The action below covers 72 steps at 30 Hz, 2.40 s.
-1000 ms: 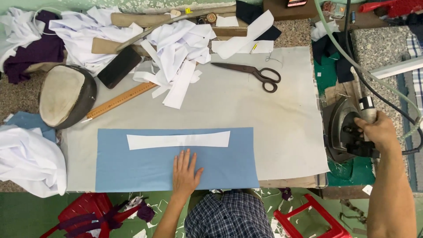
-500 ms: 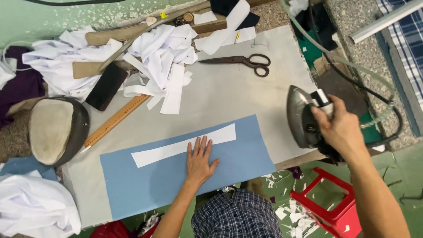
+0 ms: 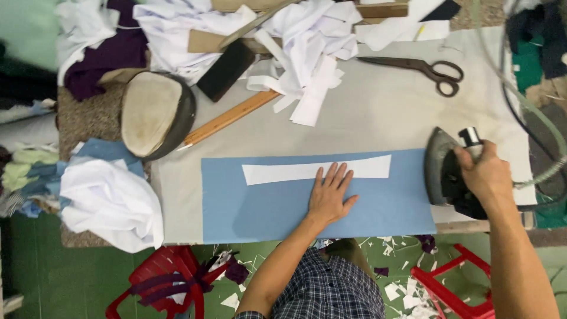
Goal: The person irons a light blue fabric on a work table, then places a white paper strip on it and irons over the strip. They repeat this process with another white paper strip, using a black rectangular object to hold the fabric in place while ironing.
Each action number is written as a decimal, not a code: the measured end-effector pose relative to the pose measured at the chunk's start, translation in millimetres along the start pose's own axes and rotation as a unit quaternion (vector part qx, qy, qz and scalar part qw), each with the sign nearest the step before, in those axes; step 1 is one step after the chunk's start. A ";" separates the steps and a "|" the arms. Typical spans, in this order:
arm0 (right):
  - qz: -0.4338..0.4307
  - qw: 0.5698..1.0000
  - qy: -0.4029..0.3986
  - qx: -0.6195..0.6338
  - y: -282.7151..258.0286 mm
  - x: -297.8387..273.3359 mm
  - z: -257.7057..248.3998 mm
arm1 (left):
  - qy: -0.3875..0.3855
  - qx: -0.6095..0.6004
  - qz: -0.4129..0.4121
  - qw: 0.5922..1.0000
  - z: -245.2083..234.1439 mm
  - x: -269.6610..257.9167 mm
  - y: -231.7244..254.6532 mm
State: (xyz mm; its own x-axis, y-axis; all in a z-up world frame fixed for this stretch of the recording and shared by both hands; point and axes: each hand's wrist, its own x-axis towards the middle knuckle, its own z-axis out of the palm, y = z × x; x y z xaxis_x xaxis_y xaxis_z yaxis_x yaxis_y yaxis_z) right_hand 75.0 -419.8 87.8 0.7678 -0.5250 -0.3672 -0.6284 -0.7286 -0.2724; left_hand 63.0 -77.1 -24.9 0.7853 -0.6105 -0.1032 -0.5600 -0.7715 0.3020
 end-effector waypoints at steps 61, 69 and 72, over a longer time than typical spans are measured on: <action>-0.323 0.830 0.418 -0.179 102.6 -105.2 17.5 | 0.221 0.009 -0.071 0.973 -15.2 -111.3 -36.5; -0.299 0.851 0.362 -0.235 112.3 -50.7 21.6 | 0.126 0.011 0.000 0.992 23.2 -8.1 14.1; -0.222 0.909 0.249 -0.251 108.0 -45.0 -7.1 | 0.082 0.003 0.008 0.997 22.6 7.9 20.5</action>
State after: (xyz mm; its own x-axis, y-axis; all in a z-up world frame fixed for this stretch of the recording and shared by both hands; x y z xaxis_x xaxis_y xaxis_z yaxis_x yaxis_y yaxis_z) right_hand -26.6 -478.0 81.2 0.9715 -0.1728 0.1623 -0.2026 -0.9606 0.1901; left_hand 51.8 -101.7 -41.0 0.8091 -0.5848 0.0584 -0.5733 -0.7636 0.2970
